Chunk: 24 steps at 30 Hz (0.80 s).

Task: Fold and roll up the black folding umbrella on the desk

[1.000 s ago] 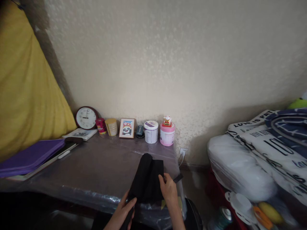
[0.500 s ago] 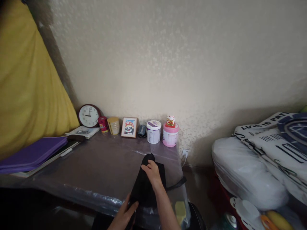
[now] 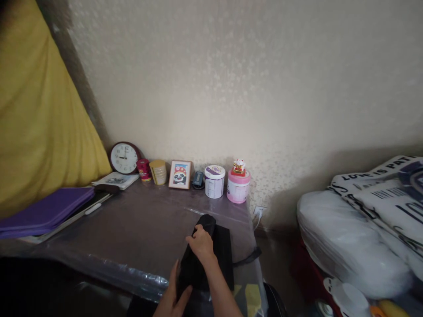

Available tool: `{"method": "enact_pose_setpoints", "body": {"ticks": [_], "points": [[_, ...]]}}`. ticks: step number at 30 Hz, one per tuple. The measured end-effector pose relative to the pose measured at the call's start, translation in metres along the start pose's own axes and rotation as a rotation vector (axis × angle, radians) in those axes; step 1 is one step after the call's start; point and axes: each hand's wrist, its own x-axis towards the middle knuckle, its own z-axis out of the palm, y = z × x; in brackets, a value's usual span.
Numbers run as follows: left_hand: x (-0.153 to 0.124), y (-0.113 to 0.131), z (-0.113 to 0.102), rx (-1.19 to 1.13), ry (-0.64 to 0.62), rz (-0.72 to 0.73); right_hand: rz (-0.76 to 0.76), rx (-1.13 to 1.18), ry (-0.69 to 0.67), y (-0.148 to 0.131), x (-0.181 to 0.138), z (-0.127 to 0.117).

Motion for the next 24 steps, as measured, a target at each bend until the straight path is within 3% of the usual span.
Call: {"method": "enact_pose_setpoints", "body": {"ticks": [3,7,13,18,24], "points": [[-0.006,0.005,0.003,0.025,0.046,0.094,-0.017,-0.032,-0.006,-0.003,-0.003,-0.001],[-0.007,0.016,0.000,0.166,-0.018,0.223,-0.041,-0.046,-0.039,-0.007,-0.007,-0.003],[-0.003,0.028,-0.010,0.333,-0.186,0.090,-0.230,0.026,-0.096,-0.009,-0.020,-0.005],[0.003,0.017,-0.007,0.475,-0.191,-0.018,-0.545,0.142,-0.002,0.006,-0.053,-0.010],[0.004,0.012,-0.003,0.346,-0.152,-0.068,-0.758,-0.005,0.075,0.036,-0.060,-0.014]]}}
